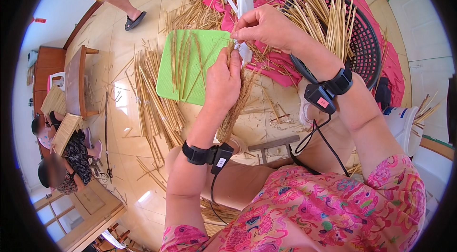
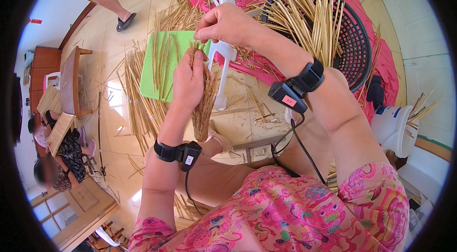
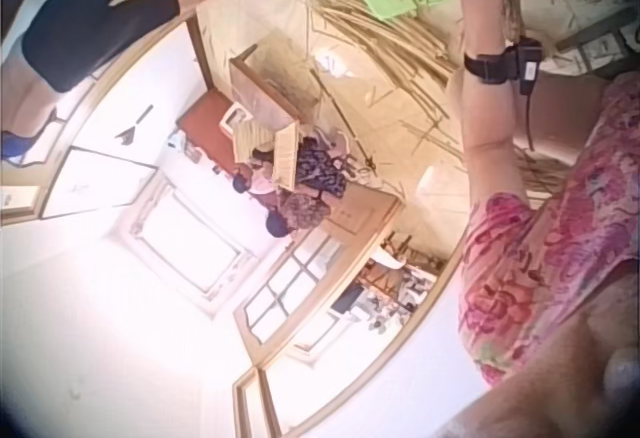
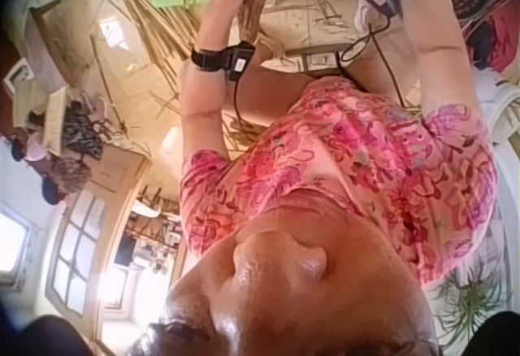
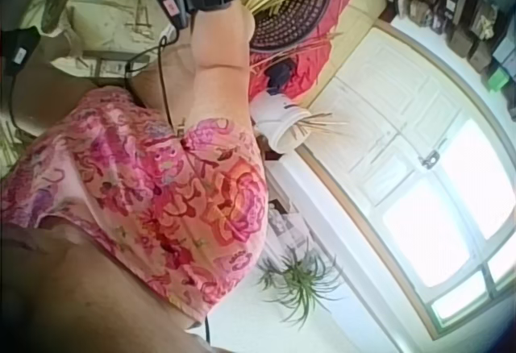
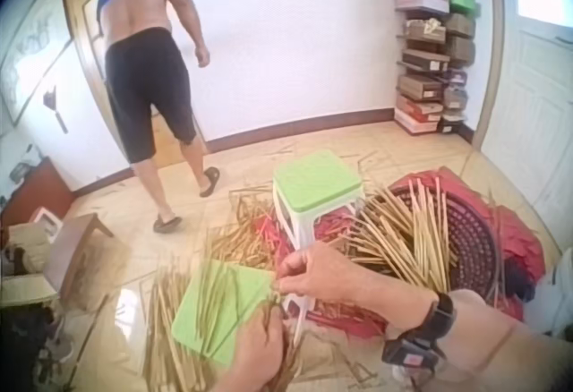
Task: The person sits on the floor and repeatedly picks up thin bamboo strips, aligns them into a bundle, and secures them with a white tie. The person continues this process, handling the strips by hand and placing the tied bundles aside.
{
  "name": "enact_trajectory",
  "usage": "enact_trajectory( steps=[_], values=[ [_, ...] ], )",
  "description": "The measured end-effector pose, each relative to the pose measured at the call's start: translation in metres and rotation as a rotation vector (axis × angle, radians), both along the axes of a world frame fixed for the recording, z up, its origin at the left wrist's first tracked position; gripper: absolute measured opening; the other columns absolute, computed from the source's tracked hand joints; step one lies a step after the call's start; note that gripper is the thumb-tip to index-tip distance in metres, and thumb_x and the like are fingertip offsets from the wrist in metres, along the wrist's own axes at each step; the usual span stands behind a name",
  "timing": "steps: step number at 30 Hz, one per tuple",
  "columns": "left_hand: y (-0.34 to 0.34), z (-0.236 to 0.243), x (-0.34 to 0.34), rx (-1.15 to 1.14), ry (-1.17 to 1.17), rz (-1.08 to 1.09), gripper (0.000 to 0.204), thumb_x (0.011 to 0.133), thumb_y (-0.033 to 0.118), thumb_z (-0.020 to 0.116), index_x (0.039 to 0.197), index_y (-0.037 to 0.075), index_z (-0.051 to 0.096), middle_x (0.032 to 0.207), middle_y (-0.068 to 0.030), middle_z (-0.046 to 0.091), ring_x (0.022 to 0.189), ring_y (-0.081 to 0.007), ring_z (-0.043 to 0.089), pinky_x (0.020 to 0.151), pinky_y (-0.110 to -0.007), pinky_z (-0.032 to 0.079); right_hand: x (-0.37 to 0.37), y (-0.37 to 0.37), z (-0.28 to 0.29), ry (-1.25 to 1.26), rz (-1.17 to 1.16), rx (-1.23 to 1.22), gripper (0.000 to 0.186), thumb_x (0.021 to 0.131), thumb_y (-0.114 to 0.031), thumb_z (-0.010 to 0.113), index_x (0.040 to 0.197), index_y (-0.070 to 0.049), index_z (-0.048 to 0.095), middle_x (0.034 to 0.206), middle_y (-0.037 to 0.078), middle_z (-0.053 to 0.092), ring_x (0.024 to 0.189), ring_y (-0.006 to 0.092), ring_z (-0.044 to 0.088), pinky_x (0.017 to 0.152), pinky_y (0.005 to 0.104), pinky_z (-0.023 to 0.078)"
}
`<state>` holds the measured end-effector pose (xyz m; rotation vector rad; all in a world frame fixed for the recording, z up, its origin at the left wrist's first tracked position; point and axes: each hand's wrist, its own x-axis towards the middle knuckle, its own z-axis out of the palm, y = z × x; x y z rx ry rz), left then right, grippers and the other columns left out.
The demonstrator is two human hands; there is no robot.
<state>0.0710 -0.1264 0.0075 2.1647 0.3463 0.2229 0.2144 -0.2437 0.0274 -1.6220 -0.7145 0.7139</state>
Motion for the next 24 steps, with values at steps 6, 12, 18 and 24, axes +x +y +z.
enact_trajectory(
  steps=[6, 12, 18, 24],
  values=[
    [-0.001, -0.006, 0.000, 0.112, 0.012, 0.016, 0.033, 0.100, 0.027, 0.048, 0.108, -0.004, 0.056, 0.072, -0.0271, 0.062, 0.067, -0.0450, 0.062, 0.059, -0.051, 0.046, 0.000, 0.001, -0.005, 0.044, -0.027, 0.015, 0.014, 0.076, -0.015, 0.073, 0.080, -0.002, 0.073, 0.069, 0.002, 0.066, 0.058, 0.0074, 0.053, 0.055, 0.0235, 0.044],
    [-0.001, -0.009, 0.001, 0.128, -0.032, 0.028, 0.034, 0.099, 0.027, 0.048, 0.109, -0.005, 0.056, 0.072, -0.0277, 0.062, 0.067, -0.0448, 0.062, 0.058, -0.052, 0.046, 0.000, 0.003, -0.006, 0.135, -0.041, 0.041, 0.013, 0.080, -0.011, 0.072, 0.085, 0.000, 0.071, 0.076, 0.003, 0.067, 0.066, 0.0066, 0.058, 0.061, 0.0213, 0.045],
    [-0.001, -0.012, 0.000, 0.208, -0.039, 0.020, 0.033, 0.099, 0.027, 0.048, 0.109, -0.003, 0.055, 0.070, -0.0273, 0.062, 0.065, -0.0449, 0.062, 0.057, -0.053, 0.046, -0.002, 0.001, 0.001, 0.124, -0.049, -0.048, 0.012, 0.079, -0.010, 0.072, 0.084, 0.000, 0.070, 0.076, 0.003, 0.067, 0.067, 0.0066, 0.059, 0.061, 0.0210, 0.045],
    [-0.003, -0.014, 0.000, 0.237, -0.038, 0.018, 0.032, 0.099, 0.028, 0.047, 0.108, -0.002, 0.055, 0.068, -0.0261, 0.061, 0.064, -0.0448, 0.062, 0.057, -0.054, 0.046, 0.000, -0.001, 0.002, 0.181, -0.028, -0.019, 0.011, 0.079, -0.010, 0.071, 0.084, 0.000, 0.071, 0.076, 0.003, 0.068, 0.068, 0.0067, 0.061, 0.060, 0.0205, 0.046]
  ],
)
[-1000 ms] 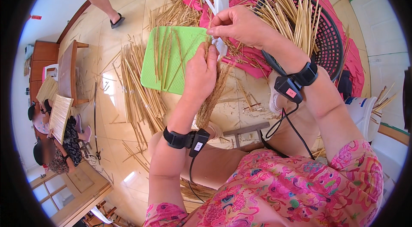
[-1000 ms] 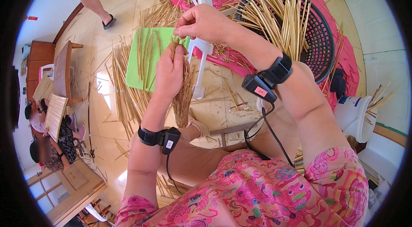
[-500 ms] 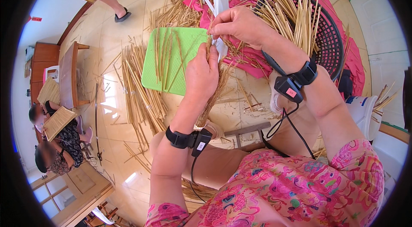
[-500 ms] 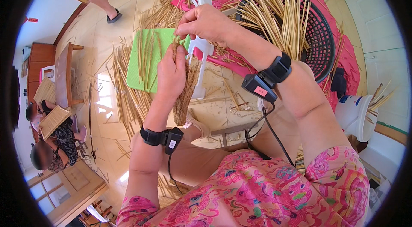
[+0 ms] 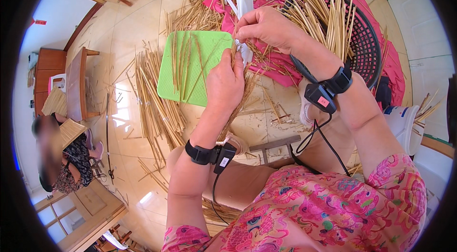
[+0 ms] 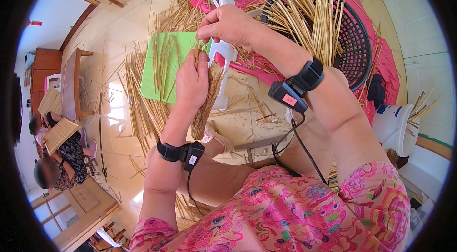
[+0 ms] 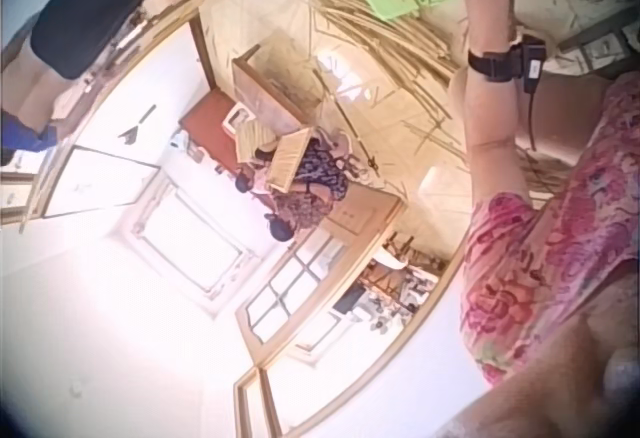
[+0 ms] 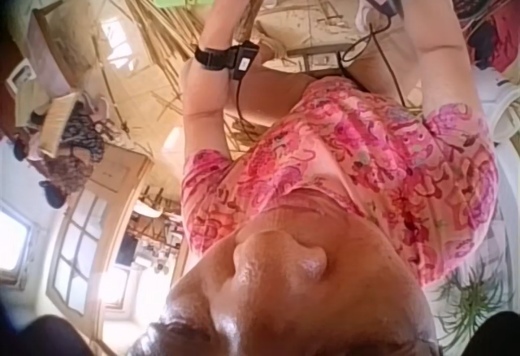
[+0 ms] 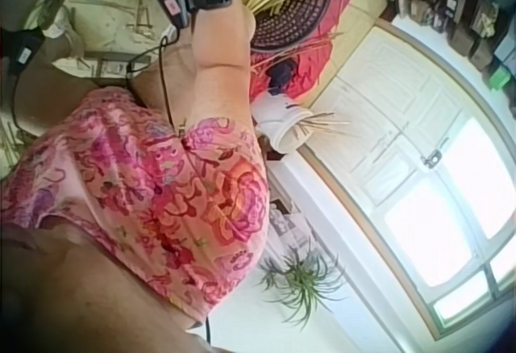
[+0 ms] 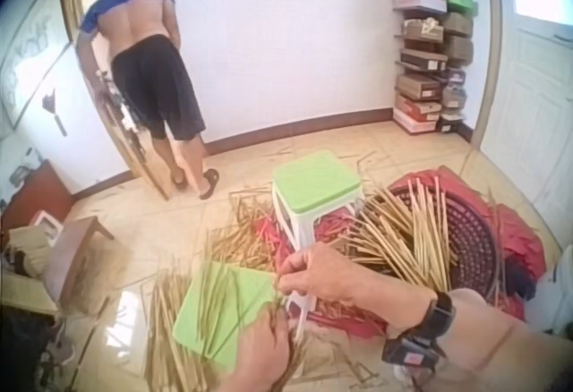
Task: The person sits on the floor and repeatedly picks up thin bamboo strips, aligns them into a bundle, and secures them with a white tie. The person continues this process, handling the strips by hand and placing the tied bundles aside.
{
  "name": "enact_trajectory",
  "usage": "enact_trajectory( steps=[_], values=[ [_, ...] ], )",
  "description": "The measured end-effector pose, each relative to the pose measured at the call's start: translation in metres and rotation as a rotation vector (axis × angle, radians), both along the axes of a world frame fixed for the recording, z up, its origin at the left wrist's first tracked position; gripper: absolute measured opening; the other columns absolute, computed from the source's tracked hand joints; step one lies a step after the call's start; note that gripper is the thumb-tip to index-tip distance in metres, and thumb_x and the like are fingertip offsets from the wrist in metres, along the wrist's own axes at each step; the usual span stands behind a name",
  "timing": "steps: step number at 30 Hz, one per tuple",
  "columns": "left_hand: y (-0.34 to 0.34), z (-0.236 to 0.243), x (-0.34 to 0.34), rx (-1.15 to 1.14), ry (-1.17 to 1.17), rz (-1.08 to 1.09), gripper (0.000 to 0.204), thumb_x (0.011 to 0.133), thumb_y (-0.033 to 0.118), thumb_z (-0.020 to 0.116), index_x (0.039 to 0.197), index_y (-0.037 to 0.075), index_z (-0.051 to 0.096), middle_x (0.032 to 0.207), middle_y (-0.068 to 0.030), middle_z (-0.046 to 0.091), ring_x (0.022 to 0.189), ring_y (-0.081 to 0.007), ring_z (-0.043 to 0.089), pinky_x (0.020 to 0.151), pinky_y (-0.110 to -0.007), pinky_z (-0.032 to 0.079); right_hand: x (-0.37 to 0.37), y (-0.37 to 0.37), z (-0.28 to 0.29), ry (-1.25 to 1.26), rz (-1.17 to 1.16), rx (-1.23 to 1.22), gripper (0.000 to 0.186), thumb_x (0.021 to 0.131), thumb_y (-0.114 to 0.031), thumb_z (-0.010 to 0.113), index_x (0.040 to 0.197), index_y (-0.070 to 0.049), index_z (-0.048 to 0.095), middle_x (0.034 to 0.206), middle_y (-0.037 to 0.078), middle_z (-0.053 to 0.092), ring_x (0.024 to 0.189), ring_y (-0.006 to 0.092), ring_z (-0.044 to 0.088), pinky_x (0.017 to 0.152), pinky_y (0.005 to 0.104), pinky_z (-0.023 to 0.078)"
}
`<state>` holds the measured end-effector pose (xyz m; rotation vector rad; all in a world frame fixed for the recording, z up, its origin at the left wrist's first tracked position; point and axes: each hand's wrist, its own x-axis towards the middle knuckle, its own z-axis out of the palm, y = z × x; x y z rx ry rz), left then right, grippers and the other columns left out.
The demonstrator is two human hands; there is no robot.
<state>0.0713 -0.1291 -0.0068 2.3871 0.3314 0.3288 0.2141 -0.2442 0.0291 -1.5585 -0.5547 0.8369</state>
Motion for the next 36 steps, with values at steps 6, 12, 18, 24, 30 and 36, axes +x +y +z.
enact_trajectory(
  steps=[6, 12, 18, 24, 30, 36],
  values=[
    [-0.001, 0.002, 0.001, 0.003, 0.022, 0.001, 0.032, 0.099, 0.028, 0.047, 0.108, -0.002, 0.055, 0.068, -0.0267, 0.061, 0.065, -0.0453, 0.061, 0.057, -0.054, 0.046, 0.002, 0.001, -0.005, -0.145, -0.033, -0.030, 0.012, 0.076, -0.010, 0.069, 0.082, 0.001, 0.070, 0.075, 0.003, 0.068, 0.066, 0.0089, 0.061, 0.061, 0.0234, 0.048],
    [-0.006, 0.009, -0.001, -0.041, 0.071, 0.004, 0.032, 0.099, 0.028, 0.046, 0.108, -0.002, 0.057, 0.073, -0.0284, 0.062, 0.070, -0.0461, 0.062, 0.061, -0.054, 0.046, -0.006, 0.004, -0.013, -0.772, -0.034, -0.135, 0.015, 0.073, -0.013, 0.068, 0.082, -0.002, 0.070, 0.069, 0.008, 0.066, 0.062, 0.0137, 0.063, 0.059, 0.0287, 0.049],
    [-0.015, 0.021, -0.015, -0.286, 0.038, -0.113, 0.032, 0.102, 0.027, 0.043, 0.104, -0.002, 0.058, 0.073, -0.0224, 0.062, 0.067, -0.0370, 0.062, 0.064, -0.046, 0.047, 0.068, -0.023, -0.014, -0.953, -0.463, -0.191, 0.020, 0.080, -0.022, 0.068, 0.076, -0.003, 0.069, 0.063, 0.008, 0.065, 0.052, 0.0155, 0.059, 0.053, 0.0323, 0.048],
    [0.012, 0.021, -0.007, -0.722, 0.093, -0.130, 0.032, 0.104, 0.029, 0.041, 0.094, 0.002, 0.057, 0.065, -0.0036, 0.052, 0.059, -0.0118, 0.049, 0.057, -0.028, 0.041, 0.038, -0.035, 0.018, -0.750, 0.098, -0.203, 0.020, 0.082, -0.021, 0.071, 0.080, -0.001, 0.067, 0.066, 0.004, 0.062, 0.057, 0.0098, 0.053, 0.056, 0.0281, 0.044],
    [0.011, 0.012, -0.003, -0.792, 0.099, -0.067, 0.032, 0.103, 0.033, 0.043, 0.094, 0.004, 0.056, 0.064, -0.0008, 0.050, 0.056, -0.0075, 0.046, 0.052, -0.023, 0.037, 0.005, -0.014, 0.014, -1.117, -0.048, 0.125, 0.016, 0.079, -0.015, 0.071, 0.092, -0.008, 0.067, 0.083, 0.007, 0.063, 0.080, 0.0259, 0.062, 0.069, 0.0352, 0.050],
    [0.013, 0.000, 0.000, -0.179, 0.007, -0.022, 0.031, 0.101, 0.029, 0.045, 0.096, 0.000, 0.056, 0.070, -0.0162, 0.060, 0.062, -0.0279, 0.059, 0.056, -0.040, 0.045, -0.001, -0.005, 0.003, -1.257, -0.066, 0.171, 0.013, 0.081, -0.015, 0.069, 0.093, -0.010, 0.068, 0.086, 0.004, 0.061, 0.083, 0.0237, 0.061, 0.071, 0.0357, 0.051]
  ],
)
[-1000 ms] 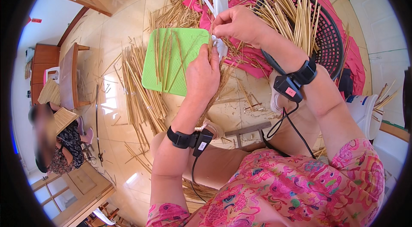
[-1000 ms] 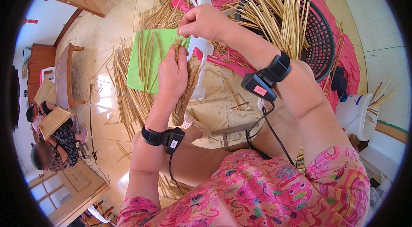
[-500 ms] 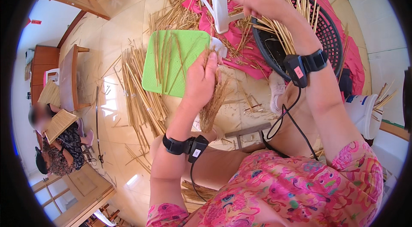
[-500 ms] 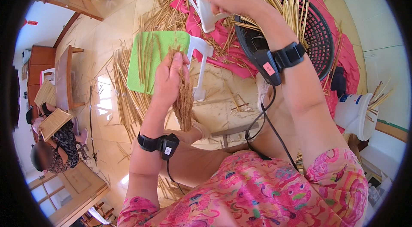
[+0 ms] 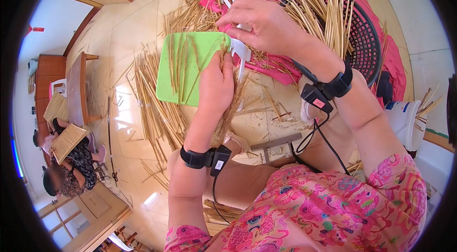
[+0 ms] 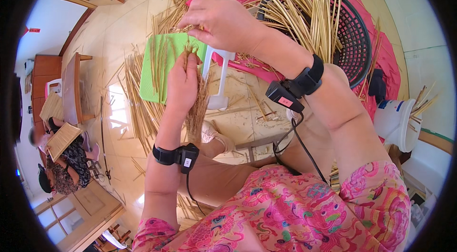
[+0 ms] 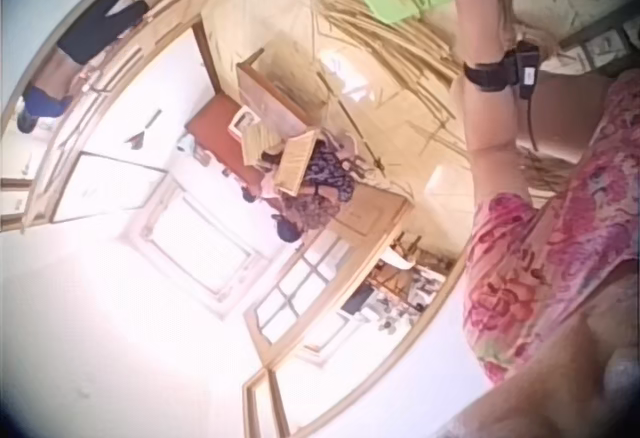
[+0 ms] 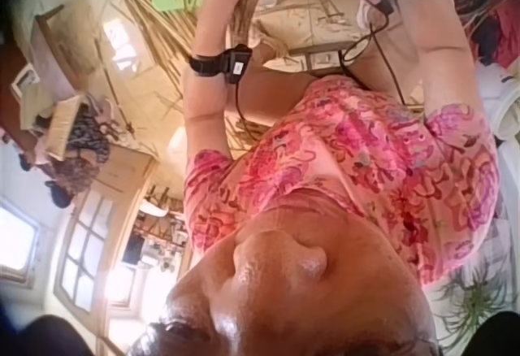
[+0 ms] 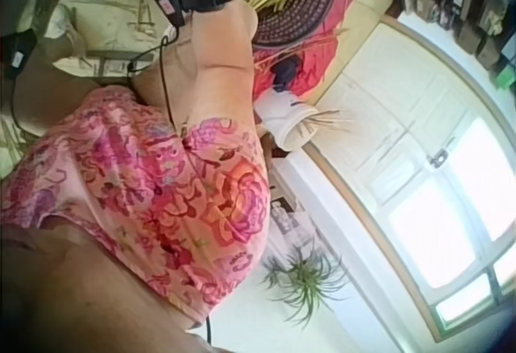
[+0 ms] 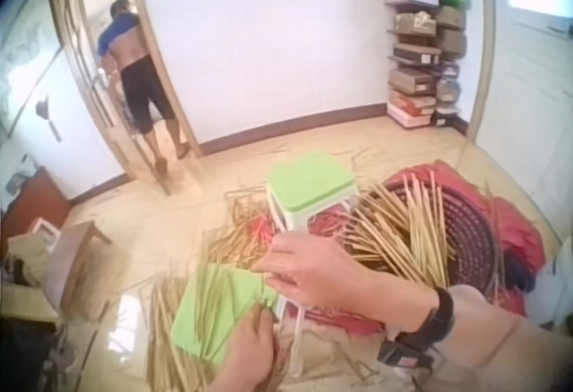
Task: The person sits on the floor and repeatedly picks up thin bamboo strips, aligns them into a bundle, and secures them with a white tie. The person continues this process, handling the strips by hand and placing the tied bundles aside.
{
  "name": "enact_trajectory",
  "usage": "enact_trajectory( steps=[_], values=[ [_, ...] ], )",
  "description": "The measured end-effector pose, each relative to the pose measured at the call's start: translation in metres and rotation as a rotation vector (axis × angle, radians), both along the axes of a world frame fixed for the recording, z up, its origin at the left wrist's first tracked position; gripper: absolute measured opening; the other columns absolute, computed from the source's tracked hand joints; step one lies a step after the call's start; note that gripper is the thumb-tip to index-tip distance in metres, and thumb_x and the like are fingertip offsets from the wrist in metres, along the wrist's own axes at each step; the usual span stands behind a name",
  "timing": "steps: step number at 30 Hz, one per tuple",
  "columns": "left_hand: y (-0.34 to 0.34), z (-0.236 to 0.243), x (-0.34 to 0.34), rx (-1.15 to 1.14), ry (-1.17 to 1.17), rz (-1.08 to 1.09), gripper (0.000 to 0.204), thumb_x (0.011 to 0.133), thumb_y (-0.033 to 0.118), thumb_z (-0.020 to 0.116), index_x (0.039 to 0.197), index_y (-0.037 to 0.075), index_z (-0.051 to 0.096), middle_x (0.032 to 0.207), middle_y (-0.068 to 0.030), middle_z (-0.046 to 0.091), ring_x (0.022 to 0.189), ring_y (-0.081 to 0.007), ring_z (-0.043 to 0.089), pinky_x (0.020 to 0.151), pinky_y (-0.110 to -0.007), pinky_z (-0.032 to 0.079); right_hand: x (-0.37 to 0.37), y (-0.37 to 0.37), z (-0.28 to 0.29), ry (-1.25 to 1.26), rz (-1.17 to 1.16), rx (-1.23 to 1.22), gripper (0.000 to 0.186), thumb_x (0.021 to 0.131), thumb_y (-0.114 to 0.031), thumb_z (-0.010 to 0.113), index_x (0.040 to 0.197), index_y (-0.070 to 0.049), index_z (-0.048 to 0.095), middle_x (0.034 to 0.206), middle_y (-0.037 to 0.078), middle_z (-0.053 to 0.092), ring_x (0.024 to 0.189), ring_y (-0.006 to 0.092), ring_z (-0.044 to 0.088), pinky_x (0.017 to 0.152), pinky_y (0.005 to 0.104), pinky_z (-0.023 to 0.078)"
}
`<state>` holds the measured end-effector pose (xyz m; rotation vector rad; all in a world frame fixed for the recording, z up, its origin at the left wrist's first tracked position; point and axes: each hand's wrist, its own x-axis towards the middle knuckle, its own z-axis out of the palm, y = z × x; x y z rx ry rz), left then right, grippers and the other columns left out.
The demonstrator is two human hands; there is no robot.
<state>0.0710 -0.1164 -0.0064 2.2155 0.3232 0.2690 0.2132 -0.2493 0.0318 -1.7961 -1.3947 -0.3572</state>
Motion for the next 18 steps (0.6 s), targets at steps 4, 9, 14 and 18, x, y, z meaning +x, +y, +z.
enact_trajectory(
  steps=[4, 9, 14, 18],
  values=[
    [-0.008, 0.005, -0.001, 0.314, 0.101, 0.047, 0.029, 0.099, 0.028, 0.047, 0.103, 0.000, 0.057, 0.070, -0.0259, 0.062, 0.065, -0.0454, 0.062, 0.058, -0.053, 0.047, -0.005, -0.001, -0.002, -0.152, 0.019, -0.094, 0.014, 0.078, -0.009, 0.070, 0.091, -0.008, 0.070, 0.086, 0.005, 0.061, 0.082, 0.0235, 0.062, 0.065, 0.0349, 0.053],
    [-0.014, 0.010, -0.002, 0.449, 0.161, 0.058, 0.031, 0.099, 0.030, 0.047, 0.106, 0.002, 0.056, 0.067, -0.0244, 0.063, 0.064, -0.0438, 0.063, 0.057, -0.053, 0.048, -0.003, 0.000, -0.005, -0.238, 0.020, -0.195, 0.010, 0.072, -0.010, 0.069, 0.081, -0.008, 0.066, 0.079, 0.003, 0.055, 0.082, 0.0212, 0.061, 0.063, 0.0349, 0.053],
    [-0.013, 0.002, -0.001, 0.467, 0.151, 0.056, 0.032, 0.099, 0.031, 0.046, 0.107, 0.002, 0.057, 0.067, -0.0235, 0.064, 0.063, -0.0426, 0.064, 0.056, -0.052, 0.049, 0.000, 0.002, -0.006, -0.248, 0.020, -0.289, 0.008, 0.070, -0.012, 0.070, 0.074, -0.007, 0.064, 0.078, 0.001, 0.057, 0.083, 0.0201, 0.062, 0.062, 0.0355, 0.053],
    [-0.018, 0.004, 0.001, 0.480, 0.164, 0.042, 0.032, 0.099, 0.032, 0.046, 0.105, 0.002, 0.057, 0.067, -0.0233, 0.064, 0.062, -0.0419, 0.064, 0.057, -0.053, 0.049, 0.003, 0.003, -0.009, -0.242, 0.023, -0.335, 0.009, 0.069, -0.012, 0.071, 0.072, -0.007, 0.065, 0.076, 0.001, 0.059, 0.082, 0.0202, 0.064, 0.061, 0.0357, 0.053]
  ],
)
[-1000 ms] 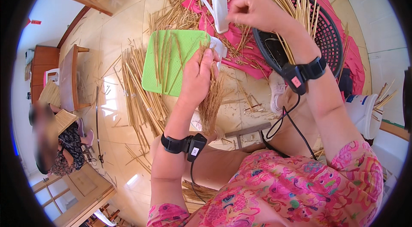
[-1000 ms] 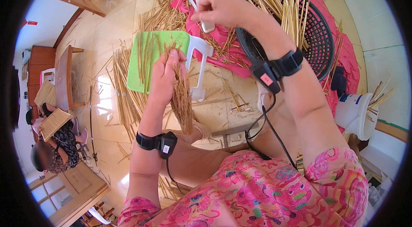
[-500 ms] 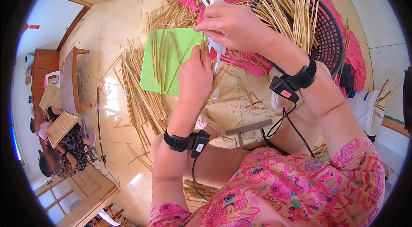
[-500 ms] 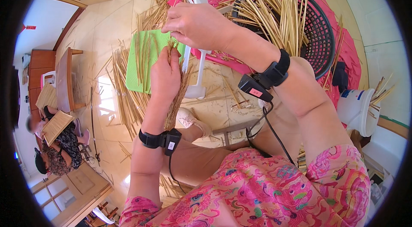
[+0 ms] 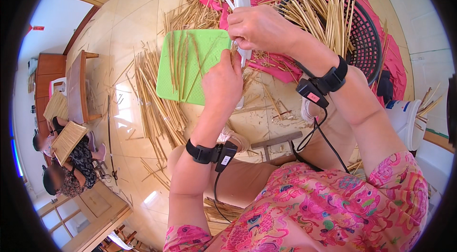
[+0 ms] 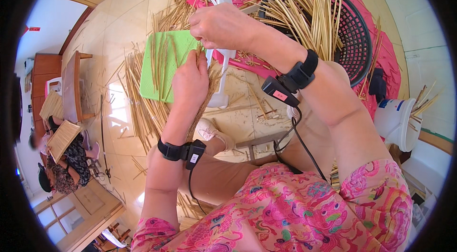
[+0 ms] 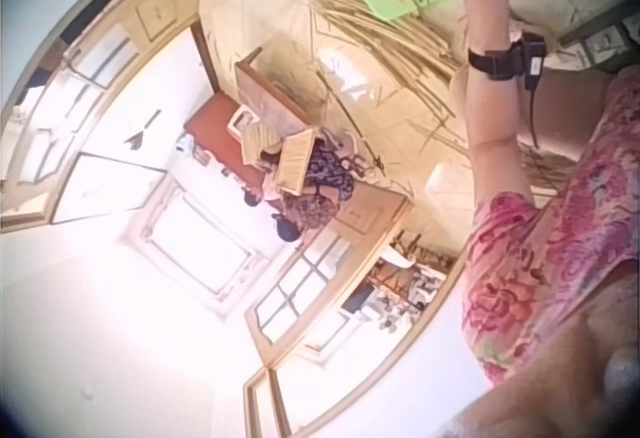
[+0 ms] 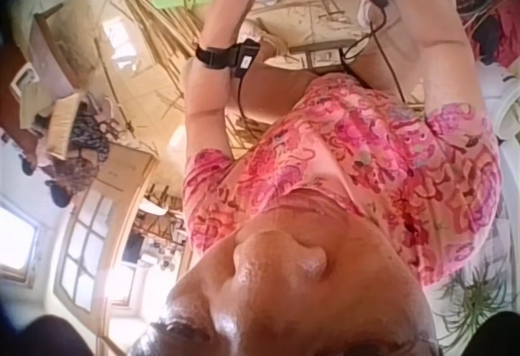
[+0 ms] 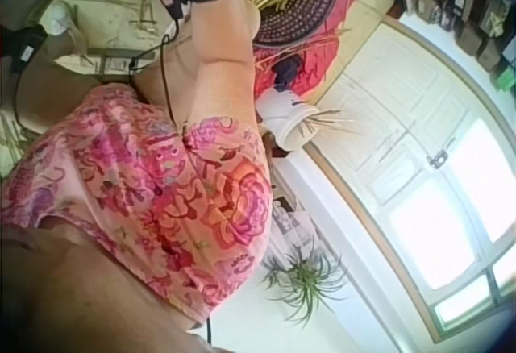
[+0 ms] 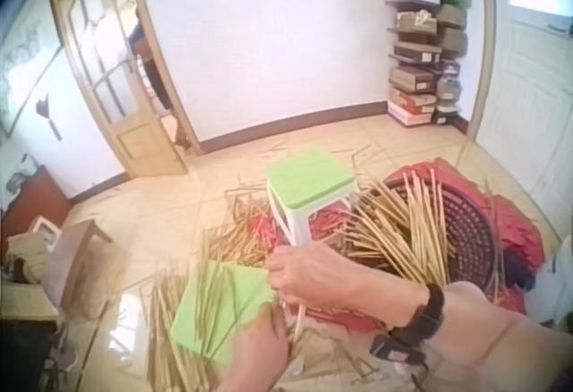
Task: The person sits on the floor and repeatedly picks up thin bamboo strips, aligns them into a bundle, and secures them with a white tie. The person continues this process, handling the strips by hand and placing the tied bundles aside.
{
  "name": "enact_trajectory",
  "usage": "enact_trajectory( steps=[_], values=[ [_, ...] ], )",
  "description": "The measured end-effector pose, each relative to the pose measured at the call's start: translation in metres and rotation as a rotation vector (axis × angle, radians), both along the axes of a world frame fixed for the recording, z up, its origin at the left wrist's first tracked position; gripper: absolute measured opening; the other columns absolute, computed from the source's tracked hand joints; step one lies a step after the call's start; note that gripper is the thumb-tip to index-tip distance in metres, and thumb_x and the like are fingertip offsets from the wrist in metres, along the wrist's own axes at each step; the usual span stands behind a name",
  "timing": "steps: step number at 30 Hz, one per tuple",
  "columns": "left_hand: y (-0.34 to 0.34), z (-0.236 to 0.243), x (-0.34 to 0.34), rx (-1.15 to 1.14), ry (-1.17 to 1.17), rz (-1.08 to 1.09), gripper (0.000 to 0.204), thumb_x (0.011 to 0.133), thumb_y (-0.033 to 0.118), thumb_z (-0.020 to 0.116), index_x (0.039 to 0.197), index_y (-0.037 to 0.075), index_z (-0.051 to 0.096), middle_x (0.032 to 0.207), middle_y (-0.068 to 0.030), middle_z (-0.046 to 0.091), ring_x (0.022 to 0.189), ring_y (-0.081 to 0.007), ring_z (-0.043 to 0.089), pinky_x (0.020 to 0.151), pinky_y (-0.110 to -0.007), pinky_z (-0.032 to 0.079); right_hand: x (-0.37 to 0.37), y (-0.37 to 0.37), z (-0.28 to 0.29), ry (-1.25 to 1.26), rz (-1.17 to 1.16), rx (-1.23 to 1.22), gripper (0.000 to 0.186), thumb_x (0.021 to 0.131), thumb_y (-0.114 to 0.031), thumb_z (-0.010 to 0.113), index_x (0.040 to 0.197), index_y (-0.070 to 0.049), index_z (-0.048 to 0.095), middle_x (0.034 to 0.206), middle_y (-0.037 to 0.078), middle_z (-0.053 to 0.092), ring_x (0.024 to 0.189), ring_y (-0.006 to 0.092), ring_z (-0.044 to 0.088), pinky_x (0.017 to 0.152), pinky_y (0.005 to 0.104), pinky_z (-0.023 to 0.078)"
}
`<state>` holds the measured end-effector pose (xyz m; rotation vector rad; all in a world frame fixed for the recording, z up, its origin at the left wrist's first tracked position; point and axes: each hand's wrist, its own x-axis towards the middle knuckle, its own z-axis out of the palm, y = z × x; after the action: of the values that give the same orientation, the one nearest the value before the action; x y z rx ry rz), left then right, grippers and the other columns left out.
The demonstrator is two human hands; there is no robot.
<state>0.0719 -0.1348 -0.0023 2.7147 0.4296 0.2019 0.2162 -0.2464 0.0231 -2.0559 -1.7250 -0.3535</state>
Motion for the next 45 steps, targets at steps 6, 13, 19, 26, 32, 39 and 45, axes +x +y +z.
enact_trajectory(
  steps=[6, 13, 19, 26, 32, 39, 45],
  values=[
    [-0.006, -0.004, 0.000, -0.052, 0.010, 0.010, 0.029, 0.099, 0.029, 0.046, 0.095, 0.002, 0.055, 0.066, -0.0243, 0.063, 0.062, -0.0437, 0.063, 0.058, -0.055, 0.049, 0.007, 0.008, -0.015, 0.038, 0.061, 0.028, 0.012, 0.065, -0.015, 0.072, 0.072, -0.009, 0.064, 0.076, 0.001, 0.061, 0.078, 0.0217, 0.064, 0.060, 0.0374, 0.053],
    [-0.002, 0.000, 0.005, -0.150, -0.118, 0.014, 0.027, 0.099, 0.025, 0.046, 0.092, 0.000, 0.054, 0.069, -0.0276, 0.062, 0.064, -0.0465, 0.061, 0.058, -0.056, 0.046, 0.004, 0.011, -0.010, 0.176, -0.087, 0.091, 0.012, 0.068, -0.017, 0.071, 0.071, -0.010, 0.062, 0.074, 0.002, 0.061, 0.076, 0.0245, 0.064, 0.061, 0.0376, 0.051],
    [0.002, 0.001, 0.010, -0.254, -0.182, 0.086, 0.028, 0.099, 0.025, 0.046, 0.096, -0.001, 0.056, 0.071, -0.0287, 0.061, 0.067, -0.0476, 0.061, 0.062, -0.056, 0.046, -0.002, 0.019, -0.014, 0.163, -0.130, 0.275, 0.010, 0.069, -0.015, 0.070, 0.072, -0.010, 0.061, 0.075, 0.003, 0.062, 0.074, 0.0254, 0.064, 0.060, 0.0392, 0.050],
    [-0.033, 0.001, -0.022, -0.325, -0.188, -0.212, 0.030, 0.100, 0.028, 0.044, 0.102, 0.003, 0.060, 0.075, -0.0288, 0.062, 0.072, -0.0467, 0.061, 0.065, -0.055, 0.046, 0.082, 0.005, -0.017, 0.397, -0.838, 0.345, 0.016, 0.086, -0.020, 0.065, 0.081, -0.006, 0.071, 0.067, 0.004, 0.065, 0.059, 0.0176, 0.061, 0.056, 0.0310, 0.048],
    [0.030, -0.010, -0.005, -0.898, -0.129, 0.015, 0.032, 0.104, 0.031, 0.041, 0.093, 0.004, 0.055, 0.062, -0.0024, 0.051, 0.051, -0.0090, 0.048, 0.049, -0.025, 0.040, 0.060, -0.021, 0.007, 1.006, -0.210, -0.191, 0.023, 0.088, -0.022, 0.067, 0.075, -0.003, 0.069, 0.063, 0.000, 0.059, 0.058, 0.0083, 0.054, 0.056, 0.0250, 0.045],
    [0.028, 0.003, -0.001, -1.270, -0.104, 0.077, 0.029, 0.103, 0.033, 0.044, 0.096, 0.006, 0.053, 0.060, -0.0008, 0.050, 0.046, -0.0094, 0.046, 0.043, -0.025, 0.036, 0.012, -0.002, 0.007, 0.407, -0.059, 0.268, 0.014, 0.077, -0.015, 0.072, 0.085, -0.007, 0.065, 0.082, 0.006, 0.064, 0.074, 0.0232, 0.063, 0.065, 0.0336, 0.050],
    [0.026, 0.012, -0.005, -1.459, -0.063, 0.025, 0.032, 0.103, 0.036, 0.045, 0.098, 0.005, 0.053, 0.058, -0.0029, 0.049, 0.045, -0.0113, 0.046, 0.043, -0.025, 0.036, -0.004, 0.005, 0.002, 0.275, -0.071, 0.330, 0.011, 0.079, -0.016, 0.071, 0.085, -0.008, 0.066, 0.084, 0.005, 0.063, 0.076, 0.0239, 0.063, 0.067, 0.0340, 0.051]
  ],
)
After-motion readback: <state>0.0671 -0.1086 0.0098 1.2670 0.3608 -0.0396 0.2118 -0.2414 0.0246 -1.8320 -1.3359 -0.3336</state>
